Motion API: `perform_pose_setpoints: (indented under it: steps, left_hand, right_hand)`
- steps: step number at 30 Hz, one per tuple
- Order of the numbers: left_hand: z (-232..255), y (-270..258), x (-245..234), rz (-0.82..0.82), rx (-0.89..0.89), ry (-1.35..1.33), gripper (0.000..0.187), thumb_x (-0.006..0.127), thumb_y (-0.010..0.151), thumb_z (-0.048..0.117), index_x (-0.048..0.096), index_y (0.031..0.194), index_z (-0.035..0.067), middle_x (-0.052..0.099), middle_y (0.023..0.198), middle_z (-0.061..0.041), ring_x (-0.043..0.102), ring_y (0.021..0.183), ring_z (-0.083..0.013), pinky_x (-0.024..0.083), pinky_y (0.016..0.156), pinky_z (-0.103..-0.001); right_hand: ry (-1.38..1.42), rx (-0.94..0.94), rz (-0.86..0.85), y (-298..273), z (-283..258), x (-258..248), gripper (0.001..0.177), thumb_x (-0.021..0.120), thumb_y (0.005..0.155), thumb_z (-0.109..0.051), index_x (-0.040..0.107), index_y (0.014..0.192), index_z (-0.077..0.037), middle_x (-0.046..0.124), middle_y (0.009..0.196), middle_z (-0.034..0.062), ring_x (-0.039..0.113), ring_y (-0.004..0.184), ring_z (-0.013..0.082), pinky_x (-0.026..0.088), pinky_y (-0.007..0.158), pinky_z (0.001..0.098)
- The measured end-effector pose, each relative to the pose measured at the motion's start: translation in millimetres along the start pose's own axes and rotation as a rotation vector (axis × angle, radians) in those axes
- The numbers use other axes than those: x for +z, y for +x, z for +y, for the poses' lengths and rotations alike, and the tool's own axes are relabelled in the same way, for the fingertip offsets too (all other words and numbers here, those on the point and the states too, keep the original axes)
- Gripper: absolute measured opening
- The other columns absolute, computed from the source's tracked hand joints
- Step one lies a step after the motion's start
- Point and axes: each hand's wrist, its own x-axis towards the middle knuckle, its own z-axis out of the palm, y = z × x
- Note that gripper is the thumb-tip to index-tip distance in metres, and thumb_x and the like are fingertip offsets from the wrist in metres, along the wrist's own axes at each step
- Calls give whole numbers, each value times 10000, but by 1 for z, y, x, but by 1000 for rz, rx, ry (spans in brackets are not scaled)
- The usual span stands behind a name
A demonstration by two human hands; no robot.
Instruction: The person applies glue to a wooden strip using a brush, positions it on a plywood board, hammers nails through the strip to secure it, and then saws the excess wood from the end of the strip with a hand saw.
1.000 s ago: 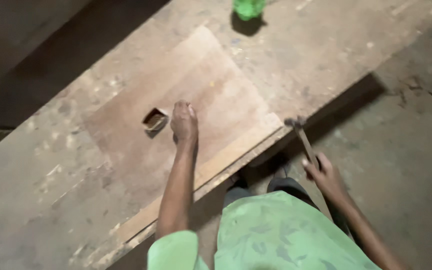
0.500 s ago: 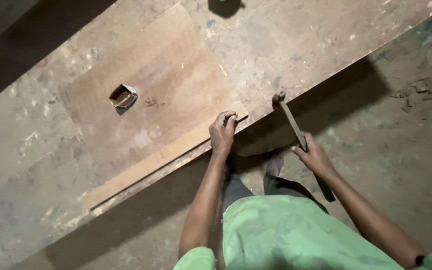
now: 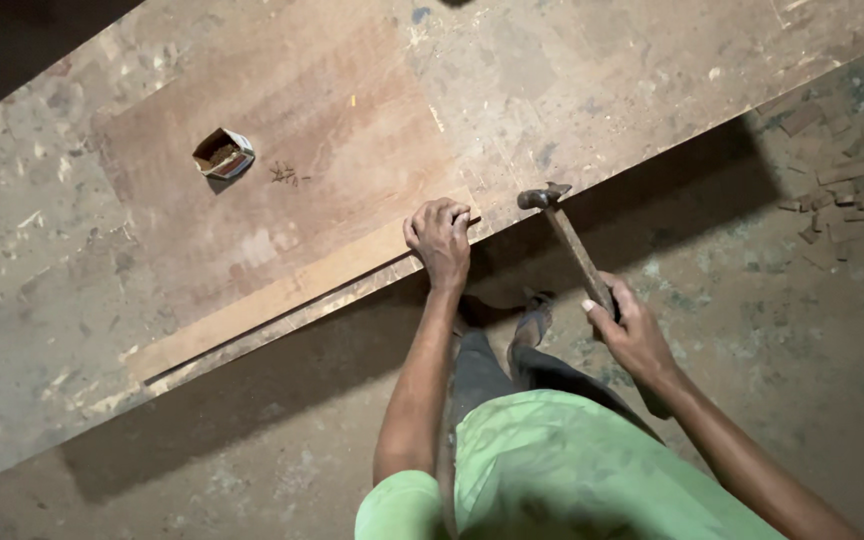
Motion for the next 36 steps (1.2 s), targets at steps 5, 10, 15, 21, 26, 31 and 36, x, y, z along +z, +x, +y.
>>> perform_pose_setpoints:
  steps: [5, 10, 15, 21, 26, 31, 36]
  left_hand:
    - [2, 0, -3, -23, -10, -1, 80, 700, 932, 211, 719, 1008, 200, 625, 1182, 23, 523, 1275, -209, 234, 1179, -512]
    - [1, -1, 1, -35, -16, 17, 111, 708, 926, 214, 707, 1030, 174, 619, 1200, 15, 515, 1283, -226, 240, 1168, -524]
    - [-1, -3, 3, -15, 27, 96, 170, 688, 923, 129, 695, 1092, 130, 619, 1222, 12, 528, 1283, -221, 251, 1171, -530]
    - [-8, -6, 9, -35, 35, 70, 163, 704, 941, 195, 690, 1086, 122, 609, 1235, 4, 528, 1261, -234, 258, 1152, -540]
    - [-3, -2, 5, -28, 8, 70, 132, 720, 909, 182, 723, 1038, 153, 619, 1216, 19, 514, 1274, -218, 239, 1165, -561]
    - [5, 7, -17, -76, 14, 21, 305, 749, 890, 220, 670, 1176, 148, 580, 1297, -26, 486, 1323, -254, 249, 1169, -570]
    - [-8, 14, -51, -259, 160, 89, 663, 803, 774, 321, 567, 1360, 120, 525, 1382, -95, 473, 1305, -311, 268, 1122, -630]
  right_hand:
    - [-247, -616, 177, -1, -14, 1, 486, 620, 1074, -249, 505, 1511, -70, 673, 1263, 213, 667, 1091, 320, 537, 878, 413]
    - [-512, -339, 82, 8, -29, 15, 532, 624, 1008, -207, 495, 1521, -253, 672, 954, 106, 682, 784, 282, 547, 677, 410]
    - [-584, -737, 182, 18, -45, 20, 634, 666, 904, -66, 519, 1496, -236, 642, 962, 133, 662, 794, 349, 529, 657, 468]
    - [-540, -790, 205, 22, -38, 22, 659, 673, 895, -46, 502, 1506, -225, 631, 960, 128, 660, 807, 346, 524, 667, 475]
    - [-636, -654, 195, 21, -27, 30, 675, 691, 873, -31, 534, 1486, -266, 640, 947, 122, 665, 785, 334, 526, 633, 474]
    - [-485, -692, 290, 46, -25, 19, 667, 666, 887, -21, 532, 1505, -232, 646, 980, 116, 671, 835, 328, 535, 673, 471]
    - [-690, -726, 467, 96, -36, 25, 572, 696, 868, -30, 640, 1404, -219, 657, 1085, 158, 650, 960, 358, 521, 774, 469]
